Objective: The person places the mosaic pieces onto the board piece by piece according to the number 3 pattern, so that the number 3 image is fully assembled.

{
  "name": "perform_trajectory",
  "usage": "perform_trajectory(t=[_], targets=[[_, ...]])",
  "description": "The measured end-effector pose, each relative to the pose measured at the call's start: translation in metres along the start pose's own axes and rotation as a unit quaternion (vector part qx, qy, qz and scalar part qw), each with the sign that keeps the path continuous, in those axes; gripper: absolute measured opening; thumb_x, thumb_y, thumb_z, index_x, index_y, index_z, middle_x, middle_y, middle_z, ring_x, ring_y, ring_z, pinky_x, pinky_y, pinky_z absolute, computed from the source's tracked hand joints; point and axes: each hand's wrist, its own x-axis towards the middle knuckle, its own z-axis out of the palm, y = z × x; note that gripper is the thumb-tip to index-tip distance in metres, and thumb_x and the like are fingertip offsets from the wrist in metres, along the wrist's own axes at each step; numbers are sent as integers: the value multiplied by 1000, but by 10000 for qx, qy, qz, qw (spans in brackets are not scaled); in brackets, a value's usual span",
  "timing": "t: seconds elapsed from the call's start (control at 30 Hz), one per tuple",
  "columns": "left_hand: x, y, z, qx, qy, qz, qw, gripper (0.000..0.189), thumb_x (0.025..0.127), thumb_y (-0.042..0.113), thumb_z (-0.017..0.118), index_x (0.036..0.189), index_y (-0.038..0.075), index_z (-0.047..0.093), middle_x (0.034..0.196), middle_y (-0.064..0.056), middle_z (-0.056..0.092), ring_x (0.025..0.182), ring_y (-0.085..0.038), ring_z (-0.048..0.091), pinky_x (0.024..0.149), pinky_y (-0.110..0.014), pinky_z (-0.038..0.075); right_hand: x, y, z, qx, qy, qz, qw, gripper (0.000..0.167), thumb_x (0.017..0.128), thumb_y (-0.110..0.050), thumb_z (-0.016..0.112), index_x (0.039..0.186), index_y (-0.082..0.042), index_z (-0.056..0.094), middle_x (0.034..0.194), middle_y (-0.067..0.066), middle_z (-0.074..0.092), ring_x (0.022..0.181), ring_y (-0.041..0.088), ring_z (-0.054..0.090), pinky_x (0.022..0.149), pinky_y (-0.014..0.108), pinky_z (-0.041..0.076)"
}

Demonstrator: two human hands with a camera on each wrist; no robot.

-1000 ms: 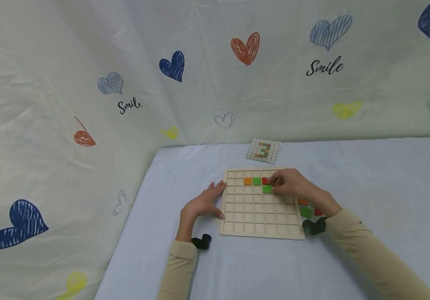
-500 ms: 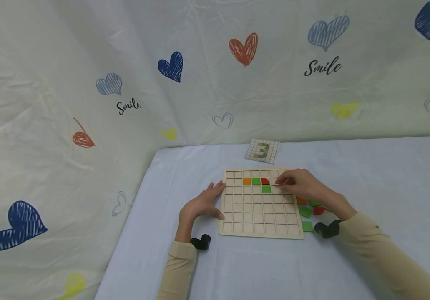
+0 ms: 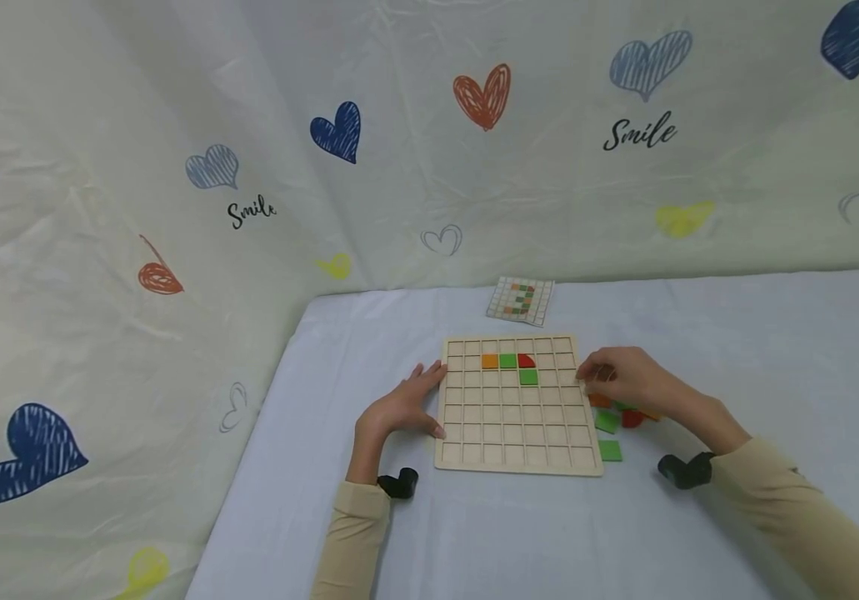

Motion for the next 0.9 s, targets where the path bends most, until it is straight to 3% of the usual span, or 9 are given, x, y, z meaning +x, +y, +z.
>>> perform_trajectory(t=[0.37, 0.9], targets=[[-1, 1, 0, 28, 10, -69, 10000, 110, 76, 12, 90, 165, 12, 24, 173, -3, 16, 161, -30, 2, 131, -50, 9, -12, 8, -3, -132, -126, 155, 9997, 20, 90, -15, 77, 107, -4, 75, 91, -2, 69, 82, 14, 60, 71, 30, 52], [-1, 3, -1, -40, -5, 4, 10000, 110, 76, 10, 90, 164, 10, 24, 173, -4, 16, 161, -32, 1, 131, -53, 8, -12, 10, 4, -164, -100, 208, 9996, 28, 85, -12, 81, 109, 1, 75, 99, 5, 74, 88, 18, 64, 77, 32, 55]])
